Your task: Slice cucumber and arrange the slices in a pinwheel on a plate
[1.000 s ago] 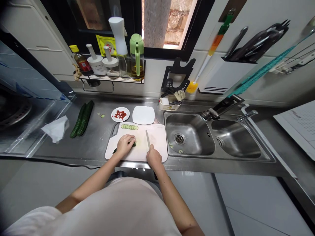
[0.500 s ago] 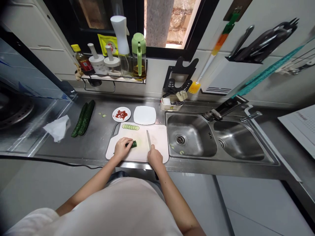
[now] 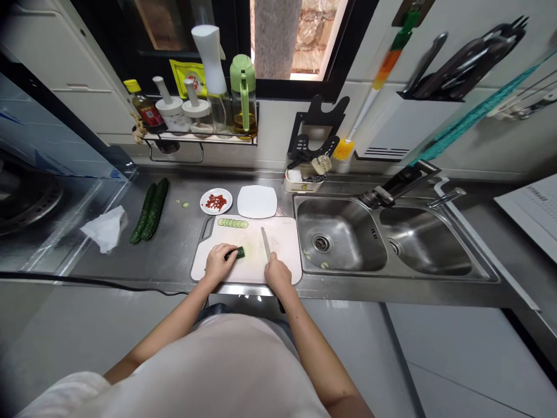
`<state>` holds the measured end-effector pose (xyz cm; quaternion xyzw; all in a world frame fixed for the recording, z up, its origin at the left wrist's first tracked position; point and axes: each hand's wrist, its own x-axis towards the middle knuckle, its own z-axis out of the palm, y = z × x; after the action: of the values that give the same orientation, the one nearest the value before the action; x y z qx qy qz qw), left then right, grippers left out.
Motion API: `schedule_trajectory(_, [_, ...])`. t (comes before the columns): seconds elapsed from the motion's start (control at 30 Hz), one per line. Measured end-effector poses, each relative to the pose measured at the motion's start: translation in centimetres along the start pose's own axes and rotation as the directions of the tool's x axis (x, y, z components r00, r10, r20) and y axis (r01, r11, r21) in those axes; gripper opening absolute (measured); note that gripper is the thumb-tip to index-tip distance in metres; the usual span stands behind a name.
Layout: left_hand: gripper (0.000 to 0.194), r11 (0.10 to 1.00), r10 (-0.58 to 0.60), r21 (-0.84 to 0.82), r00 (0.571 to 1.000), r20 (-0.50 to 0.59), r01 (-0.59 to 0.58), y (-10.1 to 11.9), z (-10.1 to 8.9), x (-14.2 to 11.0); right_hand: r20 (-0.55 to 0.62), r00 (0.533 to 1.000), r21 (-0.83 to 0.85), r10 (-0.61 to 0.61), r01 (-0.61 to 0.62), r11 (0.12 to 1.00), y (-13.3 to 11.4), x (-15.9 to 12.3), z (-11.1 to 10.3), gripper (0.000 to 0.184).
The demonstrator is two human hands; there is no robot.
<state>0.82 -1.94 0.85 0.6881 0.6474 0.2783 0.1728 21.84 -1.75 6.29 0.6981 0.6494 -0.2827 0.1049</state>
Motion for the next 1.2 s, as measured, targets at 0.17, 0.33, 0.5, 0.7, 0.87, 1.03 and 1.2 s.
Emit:
schedule_trajectory(0.17, [0.021, 1.000, 0.004, 0.015, 1.000, 0.010, -0.004, -0.2, -0.1, -0.2, 0.003, 1.000, 0.006, -0.001, 0.001, 1.000, -0.1, 0.0, -0.1, 0.029])
schedule_trajectory(0.33, [0.020, 1.000, 0.015, 0.022, 1.000, 0.001, -0.015, -0.1, -0.1, -0.4, -0.001, 1.000, 0.017, 0.007, -0.007, 1.000, -0.1, -0.1, -0.2, 0.030])
schedule_trajectory(0.5, [0.020, 0.999, 0.030, 0.038, 1.000, 0.004, -0.030, 0.1, -0.2, -0.3, -0.030, 1.000, 0.021, -0.005, 0.006, 1.000, -0.1, -0.6, -0.3, 0.028])
schedule_trajectory(0.7, [0.022, 0.997, 0.051, 0.050, 0.998, 0.029, -0.053, 0.0, -0.1, -0.2, -0.072, 0.994, 0.032, -0.081, 0.083, 0.996, -0.3, -2.4, 0.1, 0.027])
schedule_trajectory(0.87, [0.023, 0.995, 0.076, 0.054, 0.996, 0.035, -0.078, -0.1, 0.0, 0.0, -0.088, 0.990, 0.040, -0.108, 0.112, 0.993, -1.2, -3.8, 0.5, 0.026])
schedule_trajectory(1.03, [0.022, 0.991, 0.120, 0.047, 0.991, 0.057, -0.122, 0.1, -0.4, 0.5, -0.080, 0.989, 0.029, -0.126, 0.129, 0.991, -2.1, -4.0, 0.6, 0.026])
schedule_trajectory(1.2, [0.021, 0.982, 0.185, 0.023, 0.978, 0.097, -0.188, 0.0, -0.4, 0.8, -0.066, 0.986, 0.030, -0.153, 0.155, 0.987, -3.0, -3.5, 0.9, 0.028])
